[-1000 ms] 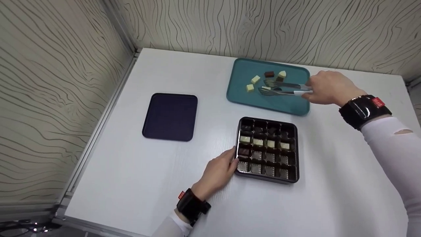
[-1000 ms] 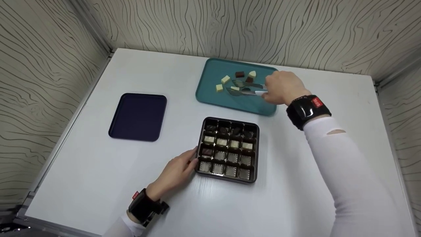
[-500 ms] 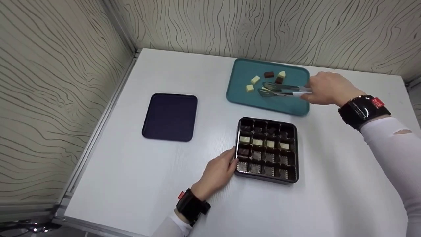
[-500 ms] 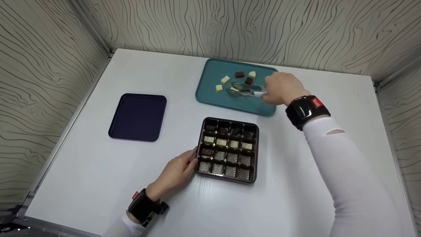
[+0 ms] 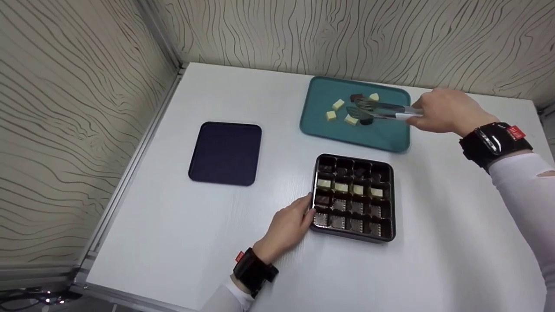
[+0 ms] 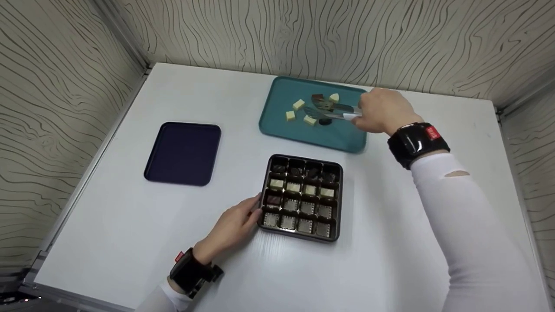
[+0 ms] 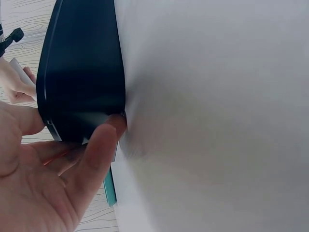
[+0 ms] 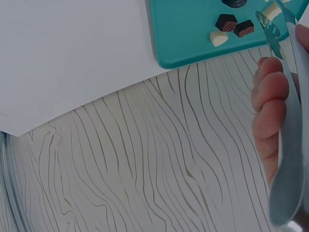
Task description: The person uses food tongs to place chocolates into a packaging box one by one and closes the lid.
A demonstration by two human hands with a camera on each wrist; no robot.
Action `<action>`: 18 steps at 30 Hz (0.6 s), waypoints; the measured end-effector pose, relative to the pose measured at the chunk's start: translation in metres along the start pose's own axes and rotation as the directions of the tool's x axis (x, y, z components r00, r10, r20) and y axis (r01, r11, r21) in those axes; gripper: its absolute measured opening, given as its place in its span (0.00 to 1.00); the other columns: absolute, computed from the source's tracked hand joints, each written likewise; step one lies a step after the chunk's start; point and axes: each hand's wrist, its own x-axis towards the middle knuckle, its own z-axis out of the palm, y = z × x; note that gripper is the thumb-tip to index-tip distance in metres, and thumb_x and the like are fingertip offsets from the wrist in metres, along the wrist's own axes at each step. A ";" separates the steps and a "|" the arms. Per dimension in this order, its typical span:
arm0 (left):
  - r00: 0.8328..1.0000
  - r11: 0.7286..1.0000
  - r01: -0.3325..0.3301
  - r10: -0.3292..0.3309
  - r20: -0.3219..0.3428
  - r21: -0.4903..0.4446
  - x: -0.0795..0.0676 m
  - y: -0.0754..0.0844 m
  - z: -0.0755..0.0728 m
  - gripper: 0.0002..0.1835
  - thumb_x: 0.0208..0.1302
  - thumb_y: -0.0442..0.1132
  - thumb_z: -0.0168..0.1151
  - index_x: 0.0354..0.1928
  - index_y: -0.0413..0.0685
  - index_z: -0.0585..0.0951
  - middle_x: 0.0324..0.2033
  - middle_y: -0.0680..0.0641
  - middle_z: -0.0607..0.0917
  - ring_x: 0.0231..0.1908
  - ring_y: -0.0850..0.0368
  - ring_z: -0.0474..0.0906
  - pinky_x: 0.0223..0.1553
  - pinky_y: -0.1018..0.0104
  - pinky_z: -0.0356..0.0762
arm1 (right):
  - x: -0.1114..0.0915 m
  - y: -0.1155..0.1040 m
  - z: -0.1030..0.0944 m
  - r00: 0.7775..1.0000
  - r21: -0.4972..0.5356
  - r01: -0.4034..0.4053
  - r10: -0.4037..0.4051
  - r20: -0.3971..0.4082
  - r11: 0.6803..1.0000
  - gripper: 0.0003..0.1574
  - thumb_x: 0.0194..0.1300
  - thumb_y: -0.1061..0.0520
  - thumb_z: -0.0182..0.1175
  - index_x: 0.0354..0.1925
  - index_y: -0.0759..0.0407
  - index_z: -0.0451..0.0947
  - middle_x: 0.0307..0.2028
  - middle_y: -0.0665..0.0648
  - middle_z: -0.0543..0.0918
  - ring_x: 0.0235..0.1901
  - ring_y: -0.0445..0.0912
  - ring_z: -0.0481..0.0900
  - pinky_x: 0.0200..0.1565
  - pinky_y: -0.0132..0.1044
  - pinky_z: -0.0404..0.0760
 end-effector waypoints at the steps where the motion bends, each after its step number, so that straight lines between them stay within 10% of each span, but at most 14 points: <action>1: 1.000 1.000 0.003 -0.003 0.002 -0.001 0.000 0.000 0.000 0.28 0.83 0.47 0.50 0.78 0.42 0.68 0.70 0.41 0.80 0.69 0.45 0.80 0.72 0.53 0.79 | -0.001 0.003 -0.001 1.000 -0.001 -0.004 0.004 -0.001 1.000 0.29 0.71 0.46 0.59 0.50 0.72 0.86 0.32 0.63 0.88 0.29 0.51 0.78 0.30 0.48 0.82; 18: 1.000 1.000 0.014 -0.014 0.008 -0.003 -0.001 -0.001 -0.003 0.29 0.83 0.47 0.49 0.78 0.43 0.67 0.72 0.42 0.79 0.69 0.45 0.80 0.73 0.53 0.78 | -0.011 0.023 0.008 0.999 -0.035 0.019 -0.017 0.041 0.999 0.24 0.64 0.48 0.66 0.47 0.66 0.90 0.34 0.60 0.92 0.30 0.48 0.78 0.31 0.46 0.81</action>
